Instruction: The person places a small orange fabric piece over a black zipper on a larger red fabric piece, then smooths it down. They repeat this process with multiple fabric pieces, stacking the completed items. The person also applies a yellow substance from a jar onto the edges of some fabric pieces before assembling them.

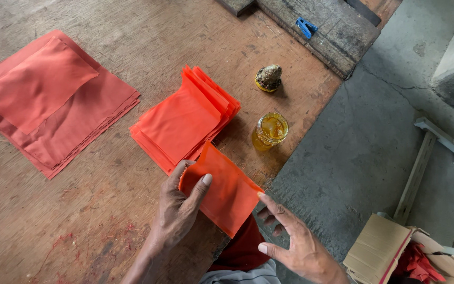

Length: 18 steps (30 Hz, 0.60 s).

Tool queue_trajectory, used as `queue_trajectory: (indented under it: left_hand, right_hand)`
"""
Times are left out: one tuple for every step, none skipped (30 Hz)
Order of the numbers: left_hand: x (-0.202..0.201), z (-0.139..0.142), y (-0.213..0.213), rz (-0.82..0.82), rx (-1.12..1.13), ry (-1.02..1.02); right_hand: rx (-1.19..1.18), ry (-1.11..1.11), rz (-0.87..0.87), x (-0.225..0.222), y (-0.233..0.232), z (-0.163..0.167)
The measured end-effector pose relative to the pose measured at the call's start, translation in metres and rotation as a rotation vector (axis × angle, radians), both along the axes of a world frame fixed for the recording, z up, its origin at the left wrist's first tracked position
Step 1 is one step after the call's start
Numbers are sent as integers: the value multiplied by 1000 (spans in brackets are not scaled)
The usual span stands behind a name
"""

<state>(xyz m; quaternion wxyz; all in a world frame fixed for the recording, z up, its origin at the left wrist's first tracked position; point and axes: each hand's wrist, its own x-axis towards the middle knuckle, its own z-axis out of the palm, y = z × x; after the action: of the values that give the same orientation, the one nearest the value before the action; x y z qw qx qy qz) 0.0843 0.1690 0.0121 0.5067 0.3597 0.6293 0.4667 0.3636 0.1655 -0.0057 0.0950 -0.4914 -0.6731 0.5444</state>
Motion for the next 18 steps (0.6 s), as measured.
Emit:
queue_trajectory:
  left_hand:
    - [0,0,0,-2,9,4]
    - [0,1,0,-5,19,9]
    - [0,1,0,-8,29,12]
    - [0,1,0,-8,10,3]
    - [0,1,0,-10,-7,-7]
    - [0,1,0,-11,-24,-16]
    - [0,1,0,-10,19,-11]
    - [0,1,0,-6,58,-8]
    - [0,1,0,-2,97,-5]
    - [0,1,0,-6,69,18]
    - [0,0,0,-11,44,41]
    - [-1,0,-1,-15,16,64]
    - [-1,0,0,-17,51,61]
    - [-1,0,0,-15,80,58]
    - [-1,0,-1,-16,108,55]
    - [-2,1,-1,-20,99,47]
    - [-2,1,-1,-23,96,39]
    - [-2,1,-1,-28,90,31]
  right_hand:
    - [147,39,85,-2,-4,1]
    - [294,78,170,-3,-8,2]
    - [172,93,196,-4,-13,5]
    - [51,108,223,-4,-17,9]
    - [-69,124,249,-5,-18,12]
    - [-105,22,173,-6,-17,14]
    - [-144,-79,97,-7,-15,16]
    - [-187,-183,22,-9,-13,18]
    - [-23,-146,53,-12,-9,19]
    - [145,-108,84,-15,-6,18]
    - [315,-69,117,-18,-6,17]
    - [210,-129,118,-20,-8,16]
    - [104,-188,122,-22,-14,16]
    - [-7,-249,132,-22,-21,15]
    - [11,-215,212,-21,-28,14]
    - [38,-180,288,-20,-32,11]
    - [71,-146,363,-18,-34,8]
    - [89,-140,270,-16,-35,5]
